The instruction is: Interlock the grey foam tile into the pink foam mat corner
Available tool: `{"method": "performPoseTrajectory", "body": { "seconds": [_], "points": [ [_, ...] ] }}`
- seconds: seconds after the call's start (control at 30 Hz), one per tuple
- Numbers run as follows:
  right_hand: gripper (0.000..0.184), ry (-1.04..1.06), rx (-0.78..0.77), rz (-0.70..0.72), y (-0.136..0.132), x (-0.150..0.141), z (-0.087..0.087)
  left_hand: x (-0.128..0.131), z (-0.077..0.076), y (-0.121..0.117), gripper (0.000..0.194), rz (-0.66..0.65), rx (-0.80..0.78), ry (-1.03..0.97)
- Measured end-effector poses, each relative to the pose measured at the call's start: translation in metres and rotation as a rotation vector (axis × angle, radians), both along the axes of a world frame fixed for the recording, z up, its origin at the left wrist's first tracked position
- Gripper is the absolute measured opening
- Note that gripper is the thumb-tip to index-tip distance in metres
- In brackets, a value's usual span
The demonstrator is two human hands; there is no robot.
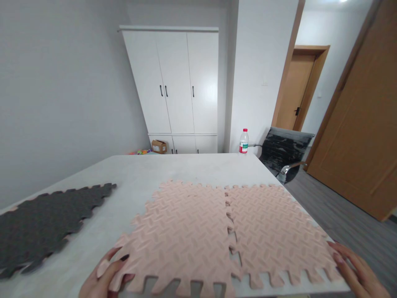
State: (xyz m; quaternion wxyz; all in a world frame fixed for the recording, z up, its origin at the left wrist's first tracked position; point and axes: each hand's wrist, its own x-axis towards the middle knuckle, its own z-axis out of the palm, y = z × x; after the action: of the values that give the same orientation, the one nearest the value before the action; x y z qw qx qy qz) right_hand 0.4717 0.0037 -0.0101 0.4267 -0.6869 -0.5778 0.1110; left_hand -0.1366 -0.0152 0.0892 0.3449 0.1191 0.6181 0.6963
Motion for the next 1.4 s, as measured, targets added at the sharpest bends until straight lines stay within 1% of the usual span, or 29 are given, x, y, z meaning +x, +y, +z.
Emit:
{"method": "performPoseTrajectory", "body": {
  "seconds": [0.07,0.13,0.2,0.27,0.37,0.5,0.63,0.73,0.87,0.93,1.0,1.07,1.1,1.2,1.27,1.33,1.4],
  "points": [
    [0.046,0.003,-0.001,0.001,0.001,0.001,0.0,0.002,-0.005,-0.002,0.054,-0.014,0.004,0.013],
    [0.047,-0.002,-0.008,0.003,0.002,0.002,0.0,0.0,-0.01,-0.005,0.061,-0.042,-0.005,0.036],
    [0.046,-0.009,-0.018,0.009,0.002,0.004,0.0,-0.005,-0.016,-0.007,0.071,-0.069,-0.046,0.054],
    [0.045,-0.014,-0.019,0.017,0.002,0.005,0.0,-0.009,-0.021,-0.009,0.077,-0.072,-0.118,0.059],
    [0.045,-0.021,-0.015,0.026,0.001,0.005,-0.001,-0.009,-0.027,-0.011,0.076,-0.082,-0.135,0.093],
    [0.046,-0.02,-0.012,0.022,0.001,0.006,-0.001,-0.002,-0.03,-0.013,0.072,-0.083,-0.054,0.144],
    [0.047,-0.009,0.001,0.014,0.0,0.003,0.002,0.002,-0.026,-0.014,0.074,-0.129,-0.078,0.217],
    [0.047,0.0,-0.013,0.004,0.0,0.002,0.003,0.003,-0.017,-0.011,0.075,-0.169,-0.115,0.245],
    [0.047,-0.001,-0.007,0.01,0.0,0.004,0.003,0.006,-0.003,-0.009,0.064,-0.203,-0.14,0.284],
    [0.047,-0.004,-0.01,0.007,0.001,0.005,0.002,0.005,0.001,-0.009,0.059,-0.25,-0.122,0.335],
    [0.046,-0.002,-0.017,0.008,0.001,0.006,0.002,0.0,0.0,-0.009,0.056,-0.324,-0.109,0.44],
    [0.046,0.003,-0.015,0.013,0.002,0.006,0.003,-0.01,-0.009,-0.009,0.052,-0.369,-0.141,0.621],
    [0.046,0.005,-0.013,0.016,0.002,0.005,0.003,-0.017,-0.015,-0.008,0.051,-0.357,-0.175,0.738],
    [0.047,-0.004,-0.018,0.023,0.003,0.004,0.004,-0.037,-0.036,-0.008,0.054,-0.253,-0.287,1.151],
    [0.048,-0.019,-0.03,0.021,0.002,0.002,0.006,-0.046,-0.046,-0.008,0.056,-0.206,-0.35,1.408],
    [0.051,-0.041,-0.04,-0.003,0.0,0.001,0.011,-0.048,-0.05,-0.007,0.06,-0.195,-0.369,1.589],
    [0.056,-0.088,-0.03,-0.058,-0.001,-0.002,0.022,-0.042,-0.048,-0.004,0.061,-0.219,-0.31,1.678]
  ]
}}
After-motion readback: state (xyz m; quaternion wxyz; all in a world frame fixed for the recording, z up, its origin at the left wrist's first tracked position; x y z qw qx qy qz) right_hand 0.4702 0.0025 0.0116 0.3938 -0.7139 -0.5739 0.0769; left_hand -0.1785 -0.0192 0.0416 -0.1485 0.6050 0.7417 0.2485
